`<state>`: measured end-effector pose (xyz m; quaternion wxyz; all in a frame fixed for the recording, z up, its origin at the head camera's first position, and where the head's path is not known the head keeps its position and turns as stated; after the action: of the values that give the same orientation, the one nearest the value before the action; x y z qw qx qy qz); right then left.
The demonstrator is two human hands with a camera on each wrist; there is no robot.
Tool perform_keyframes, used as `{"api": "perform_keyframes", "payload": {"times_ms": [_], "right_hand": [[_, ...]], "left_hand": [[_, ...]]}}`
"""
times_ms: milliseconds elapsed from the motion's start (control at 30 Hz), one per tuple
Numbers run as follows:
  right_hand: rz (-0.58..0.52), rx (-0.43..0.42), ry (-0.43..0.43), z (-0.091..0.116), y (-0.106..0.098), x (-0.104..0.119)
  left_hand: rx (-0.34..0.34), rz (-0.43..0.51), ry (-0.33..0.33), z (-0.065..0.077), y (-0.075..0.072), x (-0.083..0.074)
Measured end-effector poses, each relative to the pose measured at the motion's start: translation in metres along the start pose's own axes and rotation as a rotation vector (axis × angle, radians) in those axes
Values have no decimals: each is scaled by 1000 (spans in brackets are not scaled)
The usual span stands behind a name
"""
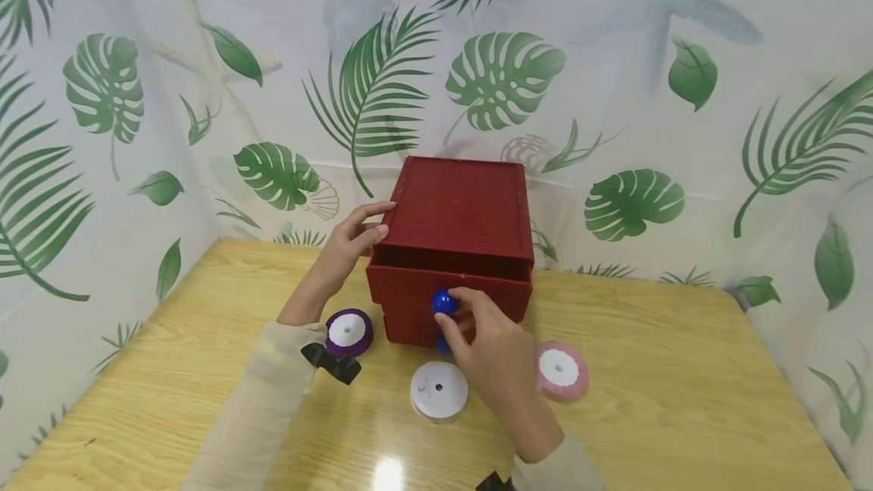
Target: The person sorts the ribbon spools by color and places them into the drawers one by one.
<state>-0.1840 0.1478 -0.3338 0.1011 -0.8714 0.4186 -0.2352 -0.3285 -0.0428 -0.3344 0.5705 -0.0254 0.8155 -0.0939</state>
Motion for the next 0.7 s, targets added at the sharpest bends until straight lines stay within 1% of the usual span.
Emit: {"api": "perform_keyframes", "payload": {"times_ms": [200, 467, 700], "right_hand": [[-27, 1, -21, 3, -7, 6], [-48, 4, -55, 9, -14, 14], [-39, 23, -58, 14, -21, 21]], "left_hand": [[5, -15, 8, 0, 0, -2], [6, -17, 0, 0, 0, -1], [9, -14, -11, 0, 0, 1]]}}
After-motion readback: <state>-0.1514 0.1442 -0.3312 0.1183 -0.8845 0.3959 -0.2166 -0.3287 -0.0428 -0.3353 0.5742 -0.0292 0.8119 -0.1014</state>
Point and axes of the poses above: each hand's wrist, its own z-axis away from the middle knuckle, its own y-axis out of the palm, x = y × z, the point moved 5 cm from there along -z, towards the middle knuckle, and after that the axes turned 14 degrees about -x, right-handed, at the moved point
